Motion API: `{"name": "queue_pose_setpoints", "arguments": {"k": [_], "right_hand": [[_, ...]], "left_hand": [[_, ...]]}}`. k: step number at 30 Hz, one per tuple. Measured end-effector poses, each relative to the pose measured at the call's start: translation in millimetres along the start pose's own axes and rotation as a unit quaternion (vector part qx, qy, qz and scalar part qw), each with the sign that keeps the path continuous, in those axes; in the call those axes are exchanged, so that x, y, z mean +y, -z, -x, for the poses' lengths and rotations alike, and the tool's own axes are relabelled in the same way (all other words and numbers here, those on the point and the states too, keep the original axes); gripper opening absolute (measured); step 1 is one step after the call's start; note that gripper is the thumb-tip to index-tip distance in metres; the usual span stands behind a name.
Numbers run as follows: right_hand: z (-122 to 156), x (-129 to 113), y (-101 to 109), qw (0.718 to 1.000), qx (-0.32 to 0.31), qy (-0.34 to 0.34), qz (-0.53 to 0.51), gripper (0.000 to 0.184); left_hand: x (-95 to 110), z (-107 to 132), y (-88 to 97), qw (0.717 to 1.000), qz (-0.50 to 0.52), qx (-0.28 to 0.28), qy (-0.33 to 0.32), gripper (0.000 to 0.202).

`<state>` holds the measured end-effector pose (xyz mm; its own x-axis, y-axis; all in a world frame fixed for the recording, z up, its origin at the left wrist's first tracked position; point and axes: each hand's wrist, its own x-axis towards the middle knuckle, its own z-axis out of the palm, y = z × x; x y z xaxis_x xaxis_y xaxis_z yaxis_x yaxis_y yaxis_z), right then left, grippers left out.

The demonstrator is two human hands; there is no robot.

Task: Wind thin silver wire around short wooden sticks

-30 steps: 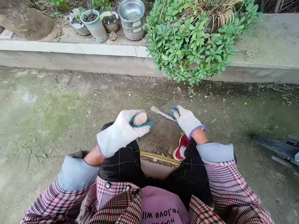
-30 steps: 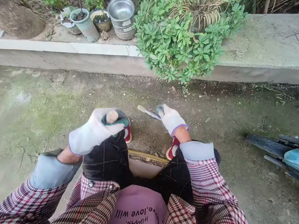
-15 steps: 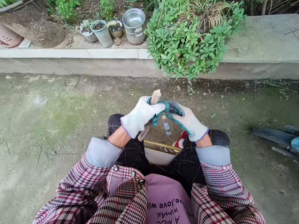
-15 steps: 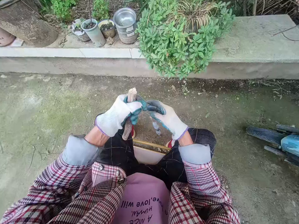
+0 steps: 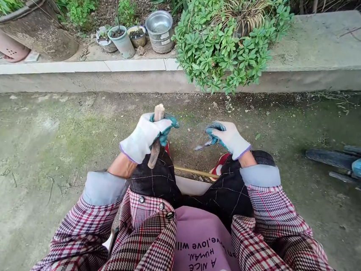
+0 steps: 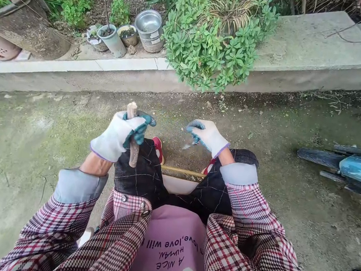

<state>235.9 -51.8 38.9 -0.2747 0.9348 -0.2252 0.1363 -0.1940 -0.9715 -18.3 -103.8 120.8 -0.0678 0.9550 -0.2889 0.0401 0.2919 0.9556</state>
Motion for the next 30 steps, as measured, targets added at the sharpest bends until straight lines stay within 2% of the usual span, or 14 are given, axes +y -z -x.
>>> {"name": "queue_pose_setpoints", "arguments": {"k": [4,7,9,12,15,18,20,23,25,27,30], "right_hand": [[6,-3,11,1.0,0.015,0.014,0.007,0.022],[9,-4,19,0.998,0.014,-0.014,0.054,0.021],[10,-6,26,0.997,0.024,-0.023,0.065,0.023],[8,-10,36,0.995,0.043,0.011,0.094,0.023],[5,-9,39,0.991,0.012,0.003,0.13,0.018],[3,-1,34,0.996,-0.014,-0.002,0.085,0.024],[2,3,29,0.996,-0.031,-0.013,0.086,0.024],[-3,3,23,0.996,-0.04,-0.014,0.081,0.024],[-6,-1,21,0.998,-0.032,-0.001,0.063,0.024],[-6,-5,18,0.999,-0.03,0.0,0.034,0.023],[0,-10,12,0.999,-0.03,0.0,-0.029,0.029]], "left_hand": [[-3,10,18.3,0.998,0.048,0.017,-0.027,0.026],[-13,13,25.7,0.996,0.085,0.024,-0.029,0.027],[-20,14,29.3,0.993,0.118,0.012,-0.021,0.03],[-32,12,36.3,0.984,0.18,-0.019,-0.008,0.038],[-44,15,45.6,0.97,0.239,-0.037,0.021,0.041],[-66,30,49.1,0.954,0.287,-0.054,0.071,0.044],[-87,48,41.9,0.941,0.307,-0.069,0.123,0.048],[-123,81,17.9,0.919,0.323,-0.086,0.207,0.05],[-142,101,1.0,0.91,0.352,-0.087,0.203,0.051],[-153,115,-9.7,0.908,0.366,-0.089,0.183,0.052],[-151,121,-11.2,0.917,0.358,-0.078,0.161,0.054]]}}
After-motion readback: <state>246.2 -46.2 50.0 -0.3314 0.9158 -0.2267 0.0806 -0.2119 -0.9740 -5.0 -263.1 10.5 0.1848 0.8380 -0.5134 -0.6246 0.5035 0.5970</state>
